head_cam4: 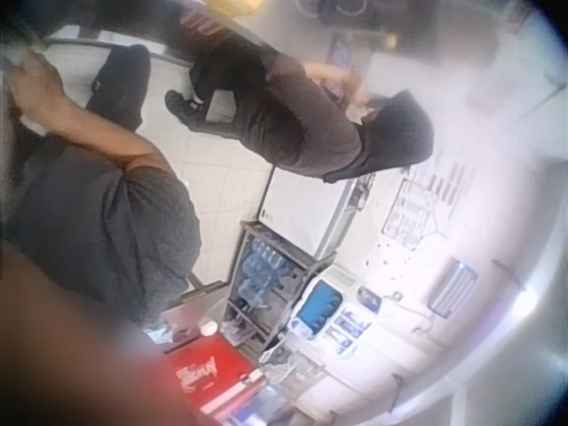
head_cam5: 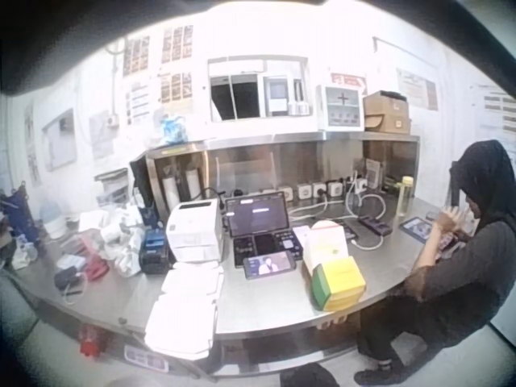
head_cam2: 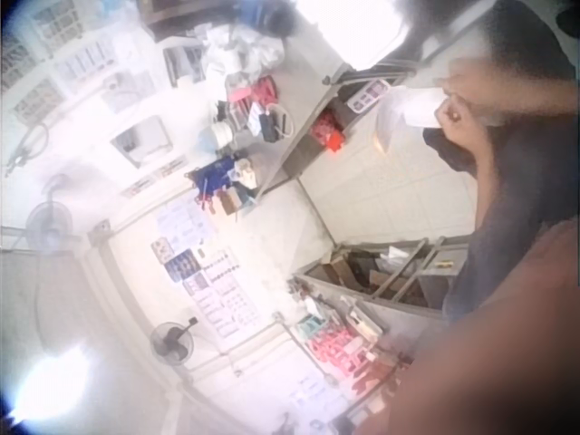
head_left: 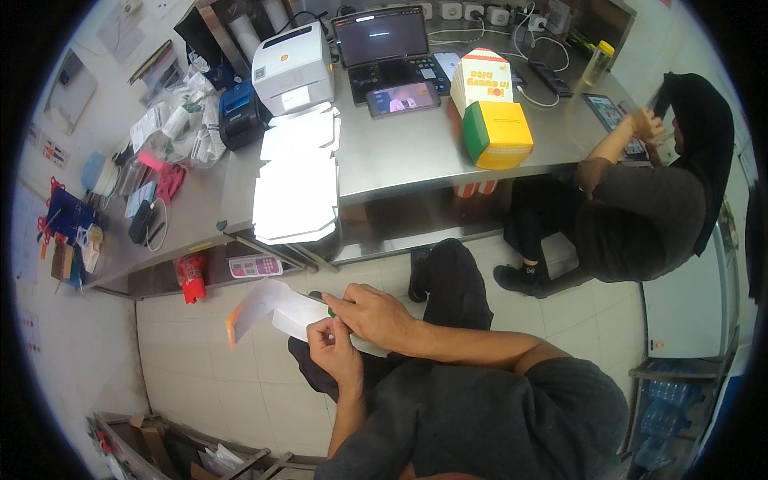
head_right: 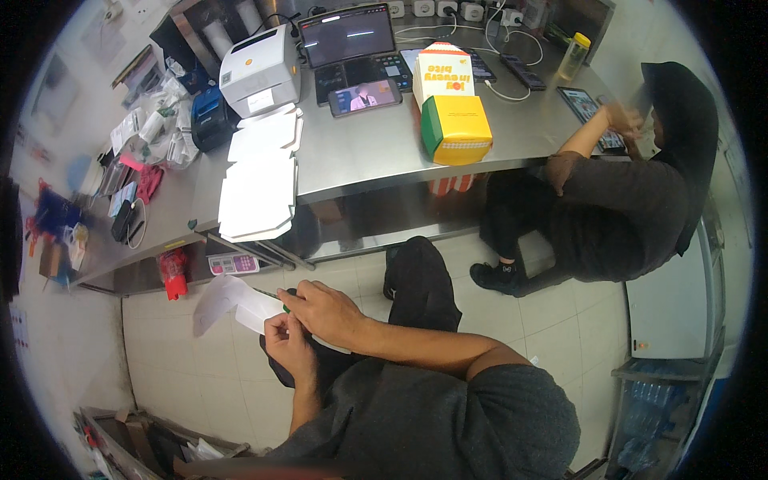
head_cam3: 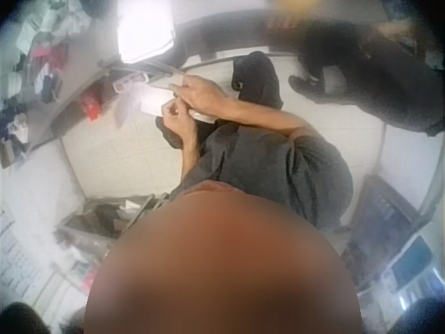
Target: The person folds flat cardboard pieces into small rectangular boxes and stacks them on a metal counter. The person repeatedly picks up a flat piece, folds along creases, and places the finished box on top of a growing stack.
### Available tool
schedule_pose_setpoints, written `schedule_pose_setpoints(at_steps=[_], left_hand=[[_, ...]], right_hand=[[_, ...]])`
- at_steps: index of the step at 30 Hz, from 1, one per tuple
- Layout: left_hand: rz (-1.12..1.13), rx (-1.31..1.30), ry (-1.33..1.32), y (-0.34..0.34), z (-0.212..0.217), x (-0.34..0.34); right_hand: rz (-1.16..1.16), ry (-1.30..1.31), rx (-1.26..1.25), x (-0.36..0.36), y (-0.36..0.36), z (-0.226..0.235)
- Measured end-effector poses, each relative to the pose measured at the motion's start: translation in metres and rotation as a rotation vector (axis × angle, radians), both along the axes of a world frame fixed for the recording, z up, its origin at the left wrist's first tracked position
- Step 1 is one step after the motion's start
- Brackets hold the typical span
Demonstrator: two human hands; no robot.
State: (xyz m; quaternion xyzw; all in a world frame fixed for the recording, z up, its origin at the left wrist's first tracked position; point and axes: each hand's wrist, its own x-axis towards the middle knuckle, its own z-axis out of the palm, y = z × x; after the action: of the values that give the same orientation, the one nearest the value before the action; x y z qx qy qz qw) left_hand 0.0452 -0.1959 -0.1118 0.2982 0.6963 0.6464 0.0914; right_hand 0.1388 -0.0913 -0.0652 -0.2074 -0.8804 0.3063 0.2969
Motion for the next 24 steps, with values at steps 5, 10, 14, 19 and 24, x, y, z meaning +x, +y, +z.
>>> schedule_pose_setpoints(at_steps=[5,10,14,19,24], left_hand=[[-0.025,0.118,-0.257,0.002,0.002,-0.001],[-0.051,0.237,-0.458,0.005,0.009,-0.002],[-0.086,0.275,-0.582,0.004,0.010,-0.007],[-0.166,0.344,-0.694,0.001,0.007,-0.011],[-0.242,0.378,-0.740,-0.001,0.006,-0.016]], right_hand=[[0.010,0.188,-0.159,-0.005,0.006,-0.001],[0.058,0.219,-0.572,-0.007,0.011,0.001],[0.098,0.225,-0.613,-0.008,0.014,-0.001],[0.117,0.243,-0.880,-0.009,0.020,-0.006],[0.185,0.286,-0.921,-0.010,0.024,-0.003]])
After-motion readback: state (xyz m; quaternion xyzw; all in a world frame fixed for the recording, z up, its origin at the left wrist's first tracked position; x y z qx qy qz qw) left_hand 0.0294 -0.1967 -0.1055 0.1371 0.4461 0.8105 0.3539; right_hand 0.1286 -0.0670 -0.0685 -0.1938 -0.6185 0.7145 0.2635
